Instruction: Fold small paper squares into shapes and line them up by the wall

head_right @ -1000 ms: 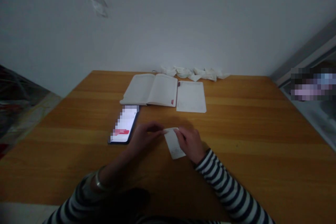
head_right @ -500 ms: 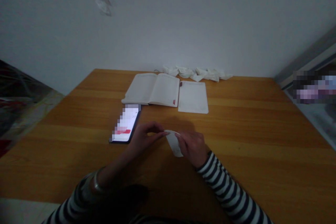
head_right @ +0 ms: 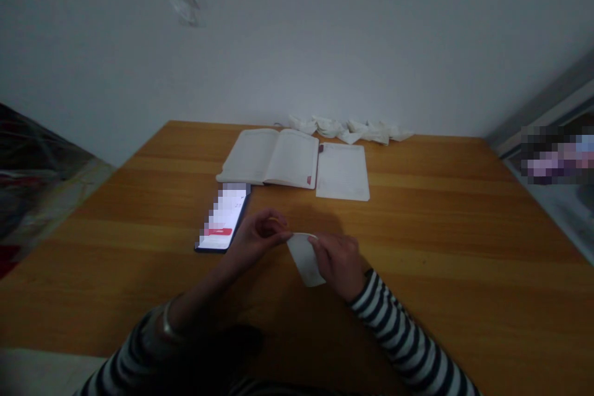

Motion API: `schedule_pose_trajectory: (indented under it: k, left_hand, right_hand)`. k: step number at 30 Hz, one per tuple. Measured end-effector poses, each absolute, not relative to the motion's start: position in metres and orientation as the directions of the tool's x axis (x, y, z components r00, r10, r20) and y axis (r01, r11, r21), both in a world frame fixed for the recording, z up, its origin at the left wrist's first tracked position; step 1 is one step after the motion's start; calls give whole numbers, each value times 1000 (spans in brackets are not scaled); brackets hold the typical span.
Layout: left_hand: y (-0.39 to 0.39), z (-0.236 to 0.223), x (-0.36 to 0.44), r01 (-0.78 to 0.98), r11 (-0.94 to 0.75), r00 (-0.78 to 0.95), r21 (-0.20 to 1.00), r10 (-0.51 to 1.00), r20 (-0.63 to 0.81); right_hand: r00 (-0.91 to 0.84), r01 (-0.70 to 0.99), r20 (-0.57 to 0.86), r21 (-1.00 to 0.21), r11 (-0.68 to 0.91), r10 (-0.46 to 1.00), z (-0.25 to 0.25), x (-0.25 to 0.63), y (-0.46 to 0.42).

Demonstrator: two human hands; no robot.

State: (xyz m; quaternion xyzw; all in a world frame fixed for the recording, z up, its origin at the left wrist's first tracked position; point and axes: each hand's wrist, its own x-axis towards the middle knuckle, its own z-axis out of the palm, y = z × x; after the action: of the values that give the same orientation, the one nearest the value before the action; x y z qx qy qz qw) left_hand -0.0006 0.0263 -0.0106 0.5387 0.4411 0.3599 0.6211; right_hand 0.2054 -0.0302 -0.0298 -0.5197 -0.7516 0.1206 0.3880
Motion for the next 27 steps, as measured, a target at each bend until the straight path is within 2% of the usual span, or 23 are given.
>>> schedule_pose_trajectory:
  k: [5, 8, 11, 15, 17, 23, 27]
  left_hand:
    - [21, -15, 10, -61, 185, 418, 981, 897, -143]
    - [13, -21, 21, -30, 249, 447, 968, 870, -210]
    - [10, -27, 26, 24, 244, 401, 969, 886, -233]
    - [11, -32, 27, 119, 146, 300, 982, 938, -175]
    - [12, -32, 26, 117, 148, 297, 982, 938, -177]
    - [11, -32, 24, 78, 277, 462, 958, 841, -280]
    - [10, -29, 23, 97, 281, 511, 955, 809, -290]
  right_hand:
    - [32, 523, 299, -818, 239, 954, -32, 199, -28]
    - [77, 426, 218, -890, 166, 973, -37, 194, -27]
    - [122, 382, 190, -915, 131, 974, -41, 190, -26]
    - [154, 359, 160, -928, 96, 975, -44, 185, -25]
    - [169, 354, 157, -931, 89, 973, -45, 184, -24]
    - [219, 325, 151, -943, 74, 964, -44, 187, -25]
    - [236, 284, 123, -957, 53, 964, -46, 190, -24]
